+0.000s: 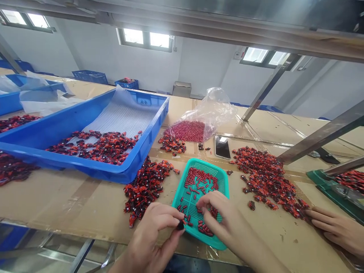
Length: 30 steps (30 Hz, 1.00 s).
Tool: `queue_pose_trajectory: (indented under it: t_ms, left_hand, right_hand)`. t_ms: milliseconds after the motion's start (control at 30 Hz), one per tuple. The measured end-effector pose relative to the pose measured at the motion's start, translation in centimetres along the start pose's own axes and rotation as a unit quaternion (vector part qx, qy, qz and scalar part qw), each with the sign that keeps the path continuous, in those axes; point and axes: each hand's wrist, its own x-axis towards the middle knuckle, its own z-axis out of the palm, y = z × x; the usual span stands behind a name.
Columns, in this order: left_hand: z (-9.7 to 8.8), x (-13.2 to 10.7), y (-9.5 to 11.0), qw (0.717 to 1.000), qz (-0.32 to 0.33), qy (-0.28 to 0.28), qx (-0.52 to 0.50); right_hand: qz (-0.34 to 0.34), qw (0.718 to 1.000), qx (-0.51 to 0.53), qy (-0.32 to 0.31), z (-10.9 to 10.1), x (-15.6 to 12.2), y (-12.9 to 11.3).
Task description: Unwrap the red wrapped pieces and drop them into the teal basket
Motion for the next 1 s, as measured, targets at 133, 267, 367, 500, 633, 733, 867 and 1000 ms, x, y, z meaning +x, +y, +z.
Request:
queue_pose_trajectory:
  t_ms: [133, 267, 367, 500, 633, 733, 867, 1000]
  left_hand:
    - [-0.1, -0.3, -0.5, 1.000, -0.005, 0.008, 0.014]
    - [-0.2, -0.6, -0.8, 0.999, -0.017, 0.013, 0.025]
    - [-0.4, -0.8, -0.8, 0.999, -0.020, 0.015, 0.040]
    - [-0.5, -0.8, -0.7, 0.999, -0.009, 0.020, 0.048]
    - [-0.4, -0.8, -0.7, 0.999, -0.010, 0.025, 0.034]
    - [-0.2, -0.8, -0.5, 0.999, -0.009, 0.022, 0.022]
    - [-0.2, -0.5, 0.0, 1.000, -0.004, 0.014, 0.025]
    - [-0.3, -0.3, 0.2, 0.999, 0.007, -0.006, 0.053]
  right_hand:
    - [0.004, 0.992, -0.112, -0.051, 0.8, 1.2, 0.8]
    - [0.015, 0.979, -0.176, -0.106, 1.6, 2.5, 0.9]
    - [0.029, 0.965, -0.223, -0.135, 1.8, 3.0, 0.7]
    - [0.036, 0.954, -0.245, -0.169, 1.8, 2.7, 0.8]
    - [0.043, 0.953, -0.243, -0.173, 2.3, 2.3, 1.3]
    - [0.043, 0.962, -0.225, -0.148, 2.3, 2.3, 1.6]
    - [0.020, 0.981, -0.169, -0.091, 1.2, 2.1, 1.0]
    - [-0.028, 0.999, 0.016, 0.014, -0.3, 0.8, -1.3]
